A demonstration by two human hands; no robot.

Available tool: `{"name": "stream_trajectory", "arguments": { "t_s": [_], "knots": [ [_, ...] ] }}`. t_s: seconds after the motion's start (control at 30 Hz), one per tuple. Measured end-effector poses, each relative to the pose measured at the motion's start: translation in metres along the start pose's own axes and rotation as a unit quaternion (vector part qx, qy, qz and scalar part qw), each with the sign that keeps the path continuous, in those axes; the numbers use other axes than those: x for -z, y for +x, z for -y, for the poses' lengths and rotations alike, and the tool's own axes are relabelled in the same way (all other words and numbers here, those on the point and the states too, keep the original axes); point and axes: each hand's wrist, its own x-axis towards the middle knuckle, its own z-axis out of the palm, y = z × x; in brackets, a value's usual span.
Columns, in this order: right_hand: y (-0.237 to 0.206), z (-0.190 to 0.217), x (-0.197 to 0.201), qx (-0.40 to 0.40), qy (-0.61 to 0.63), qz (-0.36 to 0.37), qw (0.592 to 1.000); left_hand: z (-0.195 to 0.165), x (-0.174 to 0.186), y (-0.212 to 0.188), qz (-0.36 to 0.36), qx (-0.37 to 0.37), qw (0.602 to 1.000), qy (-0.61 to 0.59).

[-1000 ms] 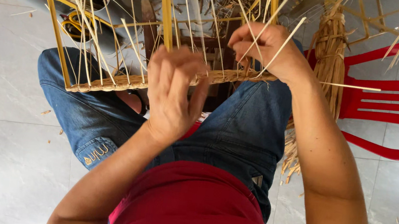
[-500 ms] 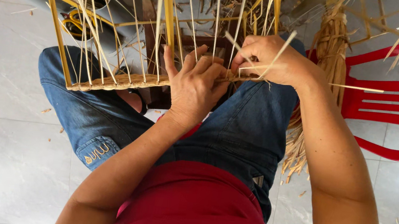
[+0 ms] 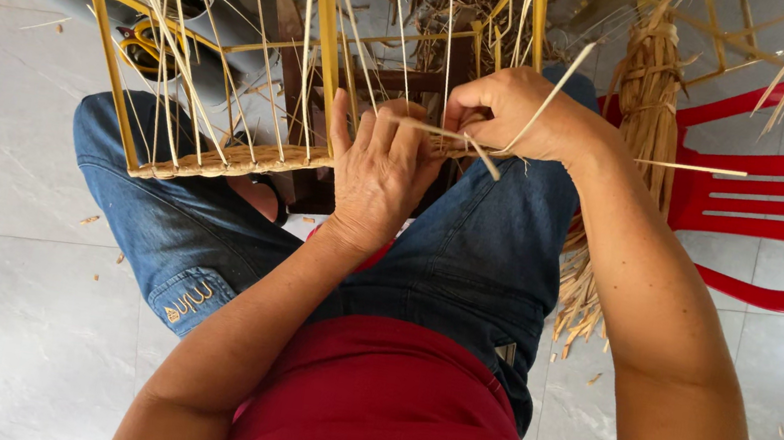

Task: The person sits on a chair with a yellow metal frame across their lap and weaves long dried palm or water-hyacinth strips around the frame's uprights, tightening each strip by hand to build up a woven panel. They use scissors to trim a strip, continue weaving, then lift the woven piece and set it onto a finished woven basket on the workbench.

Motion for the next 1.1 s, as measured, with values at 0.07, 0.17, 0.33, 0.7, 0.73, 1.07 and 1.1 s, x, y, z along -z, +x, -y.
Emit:
{"name": "stream_trajectory", "arguments": {
  "t_s": [0.07, 0.17, 0.33, 0.7, 0.73, 1.07, 1.1],
  "knots": [
    [0.000, -0.001, -0.001, -0.013, 0.012, 0.014, 1.000, 0.001, -0.001, -0.002, -0.006, -0.001, 1.000, 0.004],
    [-0.002, -0.003, 0.003, 0.025, 0.057, 0.031, 0.998, 0.005, -0.002, -0.007, -0.039, -0.031, 0.999, 0.010],
    [-0.004, 0.001, 0.001, 0.062, 0.063, 0.018, 0.996, 0.010, -0.006, -0.019, -0.069, -0.063, 0.995, 0.018],
    [-0.004, 0.003, -0.009, 0.045, 0.110, -0.009, 0.993, 0.015, -0.011, -0.035, -0.084, -0.083, 0.993, 0.000],
    [-0.003, 0.002, -0.009, 0.065, 0.126, -0.007, 0.990, 0.014, -0.012, -0.035, -0.086, -0.082, 0.993, -0.002],
    [0.000, -0.001, -0.005, 0.048, 0.096, 0.029, 0.994, 0.009, -0.020, -0.026, -0.131, -0.090, 0.987, -0.002],
    [0.000, -0.001, -0.003, 0.049, 0.085, 0.031, 0.995, 0.009, -0.020, -0.025, -0.132, -0.091, 0.987, -0.004]
  ]
}}
